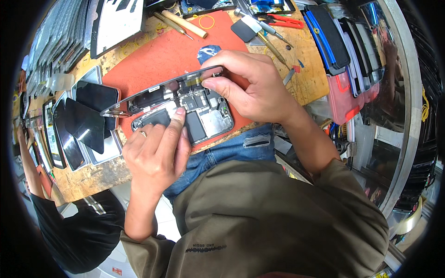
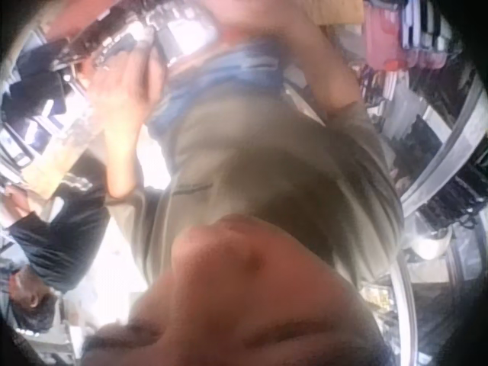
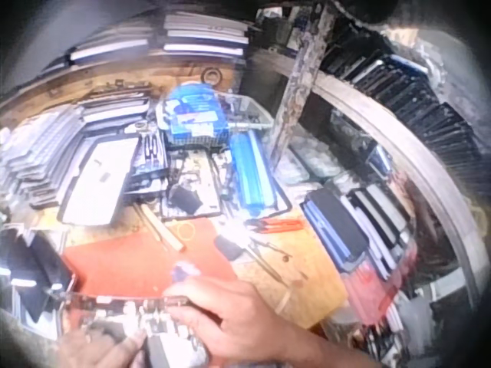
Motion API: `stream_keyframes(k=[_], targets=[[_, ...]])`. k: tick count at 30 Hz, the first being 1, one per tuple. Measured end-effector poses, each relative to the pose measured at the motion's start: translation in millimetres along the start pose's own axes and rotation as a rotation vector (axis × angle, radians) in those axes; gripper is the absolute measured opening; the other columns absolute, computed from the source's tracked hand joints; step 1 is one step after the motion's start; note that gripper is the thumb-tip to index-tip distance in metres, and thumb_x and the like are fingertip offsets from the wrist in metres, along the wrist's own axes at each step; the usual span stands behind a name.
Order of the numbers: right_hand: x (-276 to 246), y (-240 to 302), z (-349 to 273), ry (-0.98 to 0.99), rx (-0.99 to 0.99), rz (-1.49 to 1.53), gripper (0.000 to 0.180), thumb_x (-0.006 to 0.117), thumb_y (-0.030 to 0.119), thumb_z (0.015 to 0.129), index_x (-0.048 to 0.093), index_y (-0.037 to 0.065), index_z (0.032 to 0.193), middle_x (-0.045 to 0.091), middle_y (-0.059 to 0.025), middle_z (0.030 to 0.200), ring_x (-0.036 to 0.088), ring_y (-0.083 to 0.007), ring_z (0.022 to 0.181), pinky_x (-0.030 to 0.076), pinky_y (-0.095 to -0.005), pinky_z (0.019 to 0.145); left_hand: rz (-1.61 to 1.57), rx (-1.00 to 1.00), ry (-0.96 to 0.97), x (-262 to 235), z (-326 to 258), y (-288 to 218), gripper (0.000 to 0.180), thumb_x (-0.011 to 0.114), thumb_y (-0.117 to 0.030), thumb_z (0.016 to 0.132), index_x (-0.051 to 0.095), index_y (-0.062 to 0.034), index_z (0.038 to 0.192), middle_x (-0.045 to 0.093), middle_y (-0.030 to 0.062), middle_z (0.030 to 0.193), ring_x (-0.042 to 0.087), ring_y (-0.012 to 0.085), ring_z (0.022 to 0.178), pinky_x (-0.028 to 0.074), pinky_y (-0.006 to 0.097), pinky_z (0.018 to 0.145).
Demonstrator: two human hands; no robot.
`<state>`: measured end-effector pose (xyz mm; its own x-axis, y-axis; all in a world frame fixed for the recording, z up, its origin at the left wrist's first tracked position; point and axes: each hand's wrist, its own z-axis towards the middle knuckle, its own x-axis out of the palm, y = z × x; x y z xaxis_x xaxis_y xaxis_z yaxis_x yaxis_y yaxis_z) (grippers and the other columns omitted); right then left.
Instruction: The person disassembles a smartphone, removes the back cover, and uses a screwdriver to manipulate internal components. They handle multiple phones and parts on a cluttered workbench, occasionally picking up and setting down tools and phone components.
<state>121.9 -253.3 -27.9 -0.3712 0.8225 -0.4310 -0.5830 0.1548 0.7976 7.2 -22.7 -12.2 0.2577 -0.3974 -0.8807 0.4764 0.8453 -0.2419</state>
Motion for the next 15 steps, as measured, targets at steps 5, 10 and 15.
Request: stream_keyframes(k=[5,10,15], targets=[[1,1,3,0.002,-0.029,0.005,0.015,0.079,0.001,0.094,0.075,0.001,0.108,0.076,-0.0103,0.089,0.074,-0.0213,0.078,0.055,-0.0324,0.069,0.03,-0.018,0.048,-3,6,-9,0.038,0.08,-0.012,0.085,0.08,-0.0028,0.122,0.053,0.0027,0.07,0.055,0.0195,0.057,0.045,0.036,0.055],[1,1,3,-0.016,-0.047,0.002,0.014,0.079,0.0,0.094,0.076,0.0,0.108,0.075,-0.0103,0.088,0.073,-0.0208,0.076,0.055,-0.032,0.067,0.108,-0.012,0.09,3,15,-13,0.043,0.079,-0.017,0.087,0.08,-0.009,0.13,0.051,0.0012,0.071,0.053,0.0175,0.055,0.044,0.035,0.056],[2,1,4,-0.026,-0.051,0.012,0.015,0.079,0.0,0.093,0.076,0.0,0.108,0.075,-0.0103,0.088,0.073,-0.0215,0.077,0.055,-0.0325,0.067,0.15,-0.011,0.113,4,16,-13,0.046,0.078,-0.021,0.089,0.078,-0.0101,0.134,0.051,0.0005,0.072,0.054,0.0163,0.056,0.044,0.034,0.056]])
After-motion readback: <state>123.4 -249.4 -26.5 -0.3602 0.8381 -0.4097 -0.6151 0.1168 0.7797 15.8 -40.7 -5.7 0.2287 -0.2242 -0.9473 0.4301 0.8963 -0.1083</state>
